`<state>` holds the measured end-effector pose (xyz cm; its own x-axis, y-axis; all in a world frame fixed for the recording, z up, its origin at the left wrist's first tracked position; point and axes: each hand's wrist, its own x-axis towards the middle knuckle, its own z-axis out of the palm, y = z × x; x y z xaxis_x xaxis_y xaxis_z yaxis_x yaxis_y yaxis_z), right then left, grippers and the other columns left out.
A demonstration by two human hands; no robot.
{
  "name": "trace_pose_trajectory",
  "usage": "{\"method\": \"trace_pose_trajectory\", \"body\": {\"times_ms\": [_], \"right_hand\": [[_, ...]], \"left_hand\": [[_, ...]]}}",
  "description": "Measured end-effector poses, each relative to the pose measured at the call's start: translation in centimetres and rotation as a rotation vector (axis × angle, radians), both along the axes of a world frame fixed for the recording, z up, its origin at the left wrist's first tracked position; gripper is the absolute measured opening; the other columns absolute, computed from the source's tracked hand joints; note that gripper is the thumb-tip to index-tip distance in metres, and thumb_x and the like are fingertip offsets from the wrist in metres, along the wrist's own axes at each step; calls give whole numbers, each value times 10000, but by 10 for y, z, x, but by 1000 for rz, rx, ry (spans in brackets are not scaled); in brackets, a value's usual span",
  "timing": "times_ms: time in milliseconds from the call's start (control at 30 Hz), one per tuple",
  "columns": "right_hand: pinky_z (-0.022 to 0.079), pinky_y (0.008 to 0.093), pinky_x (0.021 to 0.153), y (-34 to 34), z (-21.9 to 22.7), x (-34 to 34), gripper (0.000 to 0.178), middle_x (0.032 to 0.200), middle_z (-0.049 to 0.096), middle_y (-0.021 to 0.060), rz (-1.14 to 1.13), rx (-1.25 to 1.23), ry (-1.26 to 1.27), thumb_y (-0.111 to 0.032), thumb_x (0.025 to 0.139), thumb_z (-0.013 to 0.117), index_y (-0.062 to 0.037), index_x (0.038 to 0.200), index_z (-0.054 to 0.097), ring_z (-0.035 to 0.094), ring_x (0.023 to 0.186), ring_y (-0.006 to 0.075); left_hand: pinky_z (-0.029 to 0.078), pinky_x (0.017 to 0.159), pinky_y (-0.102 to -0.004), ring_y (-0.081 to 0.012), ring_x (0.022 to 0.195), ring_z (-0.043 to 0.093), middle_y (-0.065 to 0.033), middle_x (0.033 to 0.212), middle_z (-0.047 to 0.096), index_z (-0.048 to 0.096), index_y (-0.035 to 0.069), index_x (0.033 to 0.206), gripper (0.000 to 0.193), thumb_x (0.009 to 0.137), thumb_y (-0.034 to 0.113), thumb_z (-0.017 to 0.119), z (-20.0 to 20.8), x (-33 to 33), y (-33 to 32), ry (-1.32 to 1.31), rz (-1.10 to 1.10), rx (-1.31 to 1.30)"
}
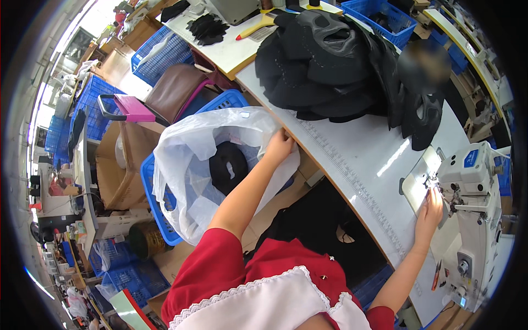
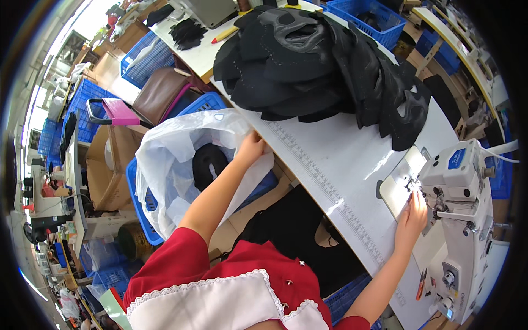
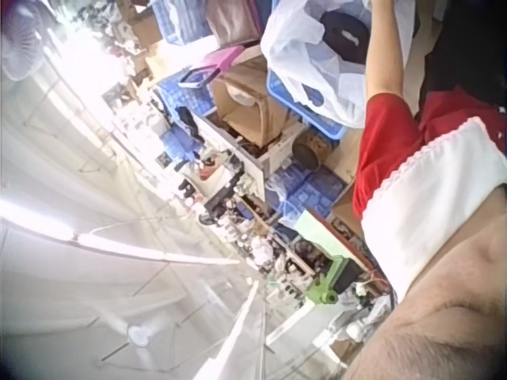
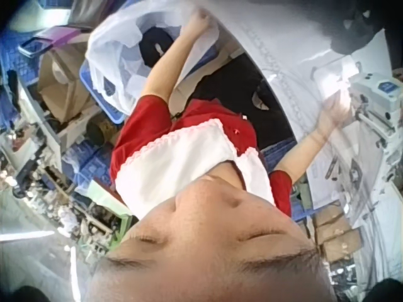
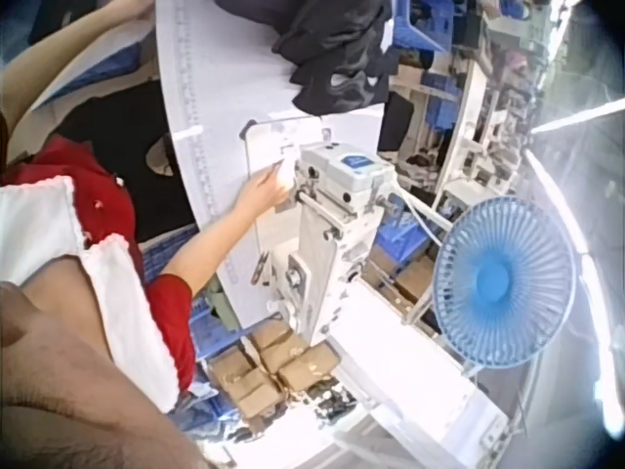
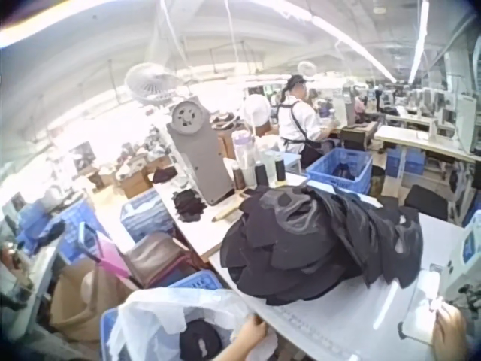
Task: The person sews fabric pieces together using a sewing machine and places the completed pieces into a plastic bag in a basket.
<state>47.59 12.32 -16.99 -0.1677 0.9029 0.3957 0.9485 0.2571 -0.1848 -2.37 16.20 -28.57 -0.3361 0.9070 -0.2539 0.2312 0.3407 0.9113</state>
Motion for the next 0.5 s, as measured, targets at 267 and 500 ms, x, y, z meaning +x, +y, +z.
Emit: {"method": "trace_pose_trajectory", "body": {"times_ms": [267,500], "right_hand": [[350,450,1037,-8,4,5,435,1317,553,147,-100,-8,-29,-35,872,495,-43,1306,537,490,1195,330],[346,444,1017,-8,1,-9,420,1304,553,90,-181,-92,-9,-89,876,527,-108,1295,542,457,1234,299]], "left_hand": [[471,917,-468,-405,1098,570,-259,1179,601,550,-38,1231,551,876,377,618,30,12,-13,848,-285,-74],[512,862,-448,-390,1006,638,-230,1106,652,645,-14,1122,494,867,408,612,119,-13,-47,1057,-288,-183]]}}
